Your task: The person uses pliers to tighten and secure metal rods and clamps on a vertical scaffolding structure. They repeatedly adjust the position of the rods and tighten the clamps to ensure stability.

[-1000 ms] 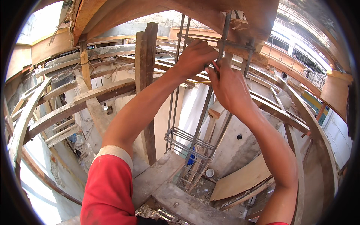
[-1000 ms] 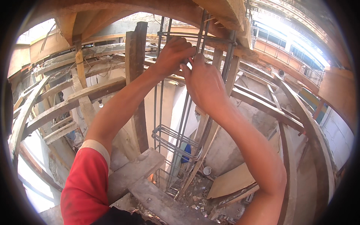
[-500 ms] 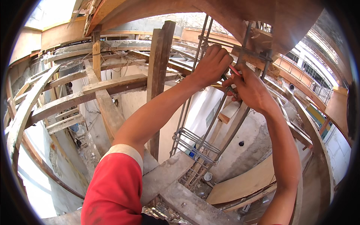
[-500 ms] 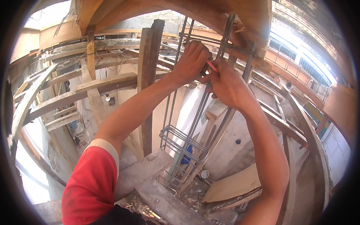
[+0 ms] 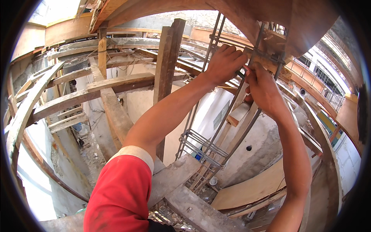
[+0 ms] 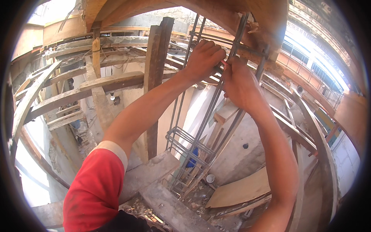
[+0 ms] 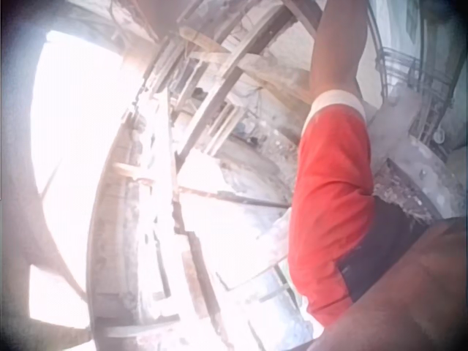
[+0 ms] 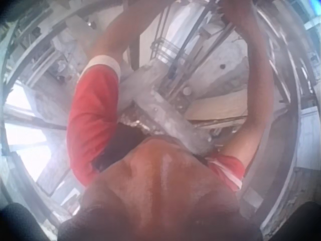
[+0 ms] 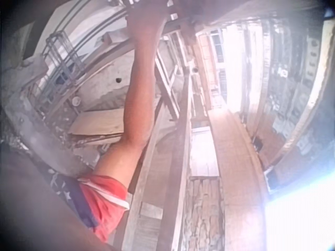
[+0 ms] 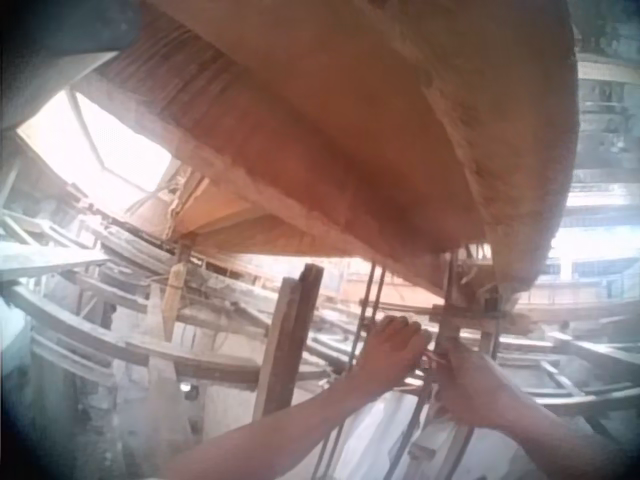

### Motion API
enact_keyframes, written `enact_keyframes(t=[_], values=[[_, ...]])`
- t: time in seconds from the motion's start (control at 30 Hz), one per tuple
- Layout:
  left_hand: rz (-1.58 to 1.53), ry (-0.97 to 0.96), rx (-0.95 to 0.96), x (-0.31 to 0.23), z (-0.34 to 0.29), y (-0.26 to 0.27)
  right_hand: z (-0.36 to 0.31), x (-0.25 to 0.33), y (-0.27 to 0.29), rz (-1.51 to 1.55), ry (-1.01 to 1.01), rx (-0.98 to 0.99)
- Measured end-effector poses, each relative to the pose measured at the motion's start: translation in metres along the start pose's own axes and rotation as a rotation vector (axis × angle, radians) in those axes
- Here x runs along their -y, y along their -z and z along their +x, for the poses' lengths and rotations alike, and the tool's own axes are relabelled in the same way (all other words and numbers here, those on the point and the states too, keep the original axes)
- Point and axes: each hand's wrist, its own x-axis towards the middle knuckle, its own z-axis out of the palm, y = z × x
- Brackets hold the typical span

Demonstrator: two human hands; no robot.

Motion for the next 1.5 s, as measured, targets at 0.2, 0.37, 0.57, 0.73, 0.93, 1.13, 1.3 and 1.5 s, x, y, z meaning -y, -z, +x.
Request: enact_keyframes(t=[0.2, 0.37, 0.57, 0.73, 0.93, 1.13, 1.3, 1.5], values=[[-0.112, -0.038, -0.026, 0.002, 0.007, 0.006, -0.004, 0.006, -0.003, 0.01, 0.031, -0.079], [-0.196, -0.061, -0.062, 0.004, 0.008, 0.0, 0.005, 0.003, 0.005, 0.24, -0.106, 0.006], [-0.161, -0.084, -0.101, 0.005, 0.006, -0.004, 0.001, 0.01, 0.01, 0.293, -0.169, 0.096], [-0.021, -0.075, -0.162, -0.002, 0.007, -0.003, -0.006, 0.017, 0.006, 0.391, -0.201, 0.051], [-0.034, -0.053, -0.134, -0.002, 0.007, -0.002, -0.005, 0.022, 0.009, 0.479, -0.231, 0.073], [0.036, -0.066, -0.194, 0.002, 0.0, -0.011, -0.005, 0.019, 0.007, 0.539, -0.243, 0.106], [-0.025, -0.051, -0.193, 0.001, 0.003, -0.01, 0.0, 0.016, 0.008, 0.57, -0.238, 0.103], [-0.005, -0.085, -0.226, 0.0, 0.008, -0.006, 0.007, -0.001, -0.001, 0.552, -0.2, 0.009]])
